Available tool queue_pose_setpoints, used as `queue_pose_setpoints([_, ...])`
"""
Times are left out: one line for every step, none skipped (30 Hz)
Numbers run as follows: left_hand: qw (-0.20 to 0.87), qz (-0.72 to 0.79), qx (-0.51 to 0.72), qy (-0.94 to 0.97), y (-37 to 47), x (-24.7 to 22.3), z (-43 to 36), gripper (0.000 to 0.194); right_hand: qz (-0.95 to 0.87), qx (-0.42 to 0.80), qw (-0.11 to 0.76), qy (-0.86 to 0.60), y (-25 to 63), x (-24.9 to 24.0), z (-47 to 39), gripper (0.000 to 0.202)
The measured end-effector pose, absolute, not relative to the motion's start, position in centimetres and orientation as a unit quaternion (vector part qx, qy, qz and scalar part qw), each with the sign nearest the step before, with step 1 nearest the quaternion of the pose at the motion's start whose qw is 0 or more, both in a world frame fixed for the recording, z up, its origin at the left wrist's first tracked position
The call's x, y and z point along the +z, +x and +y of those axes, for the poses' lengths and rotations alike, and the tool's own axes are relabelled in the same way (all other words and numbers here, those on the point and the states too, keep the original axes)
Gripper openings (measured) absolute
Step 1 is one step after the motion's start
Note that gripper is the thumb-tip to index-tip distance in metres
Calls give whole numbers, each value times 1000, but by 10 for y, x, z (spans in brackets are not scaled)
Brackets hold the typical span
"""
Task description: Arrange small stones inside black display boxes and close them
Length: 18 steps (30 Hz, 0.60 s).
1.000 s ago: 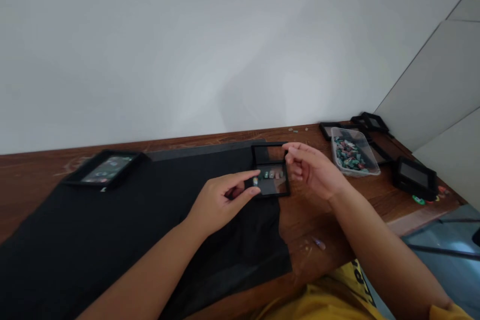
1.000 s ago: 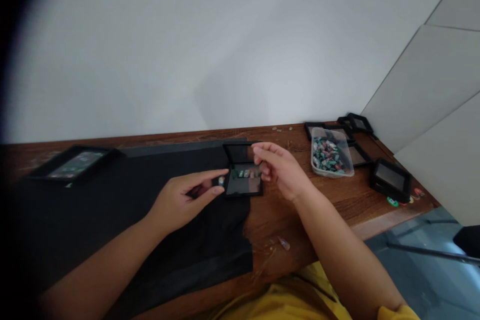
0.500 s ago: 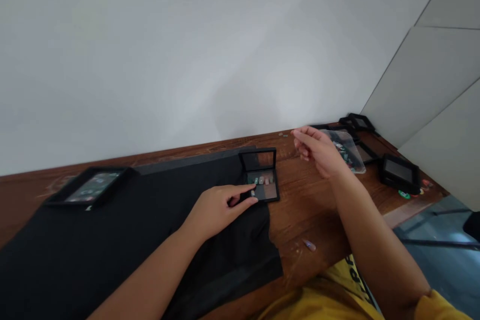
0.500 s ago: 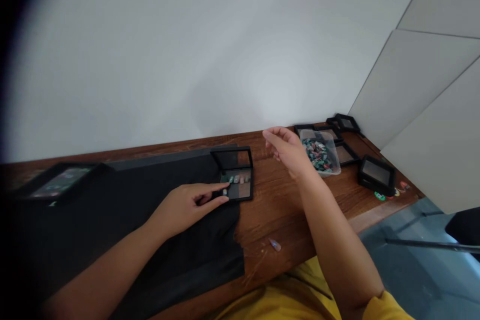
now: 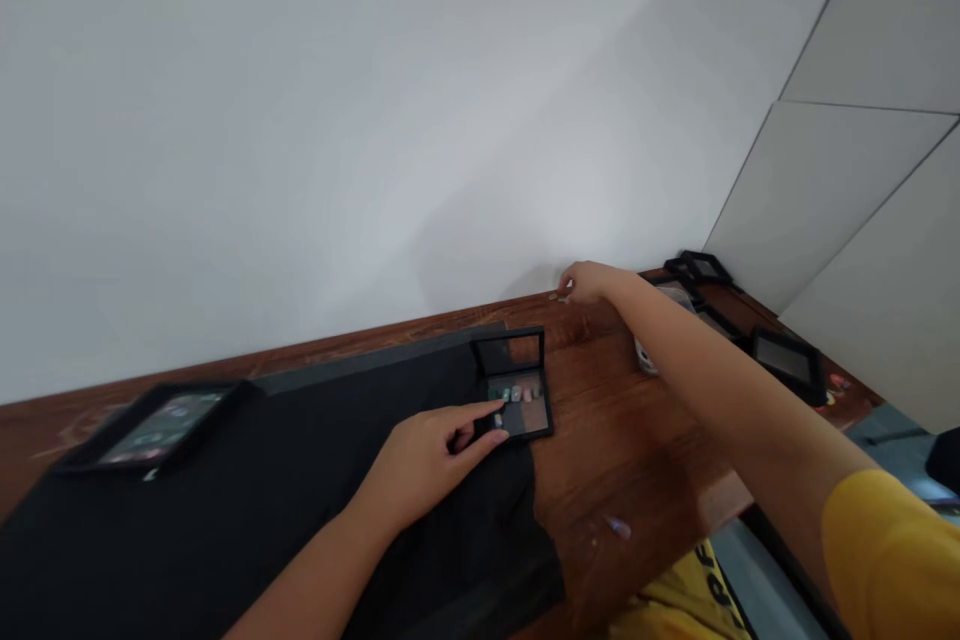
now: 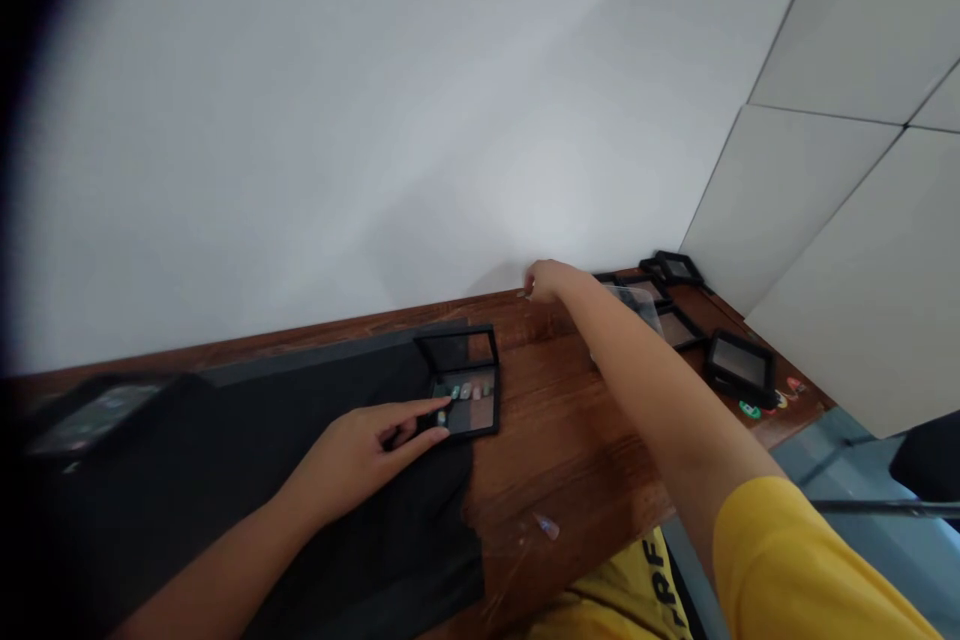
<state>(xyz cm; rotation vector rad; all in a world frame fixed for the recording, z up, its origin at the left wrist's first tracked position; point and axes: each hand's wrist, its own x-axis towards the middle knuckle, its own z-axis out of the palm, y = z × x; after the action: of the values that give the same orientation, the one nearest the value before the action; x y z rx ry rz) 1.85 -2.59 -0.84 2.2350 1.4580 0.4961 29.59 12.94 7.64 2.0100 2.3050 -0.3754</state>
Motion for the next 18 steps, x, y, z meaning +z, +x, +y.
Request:
queue_pose_setpoints([211, 525, 177, 806, 18, -8, -26, 50, 752, -121, 34, 647, 296, 72, 134, 37])
queue_pose_setpoints([211, 524, 176, 806, 18, -9, -26, 50, 756, -117, 35, 643, 296, 68, 138, 37])
queue_pose_setpoints([210, 523, 177, 807, 18, -9, -26, 50, 758, -113, 36, 641, 296, 65, 142, 37])
queue_pose_setpoints([208, 522, 178, 808, 17, -9, -26, 49, 760, -107, 37, 640, 296, 62, 145, 38])
queue_pose_setpoints([207, 520, 180, 809, 17, -10, -25, 49, 761, -102, 39, 640, 295, 59, 147, 37])
queue_pose_setpoints([206, 517, 182, 811, 16, -10, -25, 48, 761, -97, 42, 640, 294, 57, 148, 36])
queue_pose_setpoints([204, 513, 186, 813, 16, -11, -25, 47, 761, -93, 46, 641, 293, 55, 149, 35])
queue_pose_setpoints([201, 510, 190, 814, 16, -11, -25, 46, 760, -88, 50, 642, 291, 53, 149, 34])
queue_pose_setpoints([199, 507, 195, 816, 15, -12, -24, 46, 760, -83, 53, 642, 290, 52, 149, 32])
queue_pose_setpoints([196, 504, 199, 817, 15, -12, -24, 45, 760, -78, 56, 643, 288, 51, 149, 31])
queue_pose_setpoints([194, 501, 202, 819, 15, -13, -24, 44, 760, -71, 59, 643, 286, 51, 148, 30])
queue_pose_setpoints([194, 500, 204, 819, 15, -13, -24, 44, 760, -63, 60, 644, 283, 51, 146, 29])
queue_pose_setpoints([195, 499, 204, 819, 15, -14, -24, 44, 761, -56, 61, 643, 281, 51, 145, 28])
queue_pose_setpoints([197, 498, 204, 819, 15, -14, -24, 44, 762, -48, 61, 643, 279, 51, 144, 27])
queue_pose_setpoints([199, 498, 205, 819, 16, -14, -24, 44, 764, -40, 61, 641, 276, 51, 142, 26])
queue_pose_setpoints([199, 497, 206, 819, 16, -14, -24, 44, 767, -34, 61, 638, 274, 51, 141, 25])
queue_pose_setpoints([200, 497, 207, 819, 16, -14, -24, 44, 770, -28, 60, 635, 271, 50, 139, 25])
queue_pose_setpoints([200, 497, 207, 819, 16, -14, -24, 44, 772, -25, 59, 632, 268, 50, 138, 25])
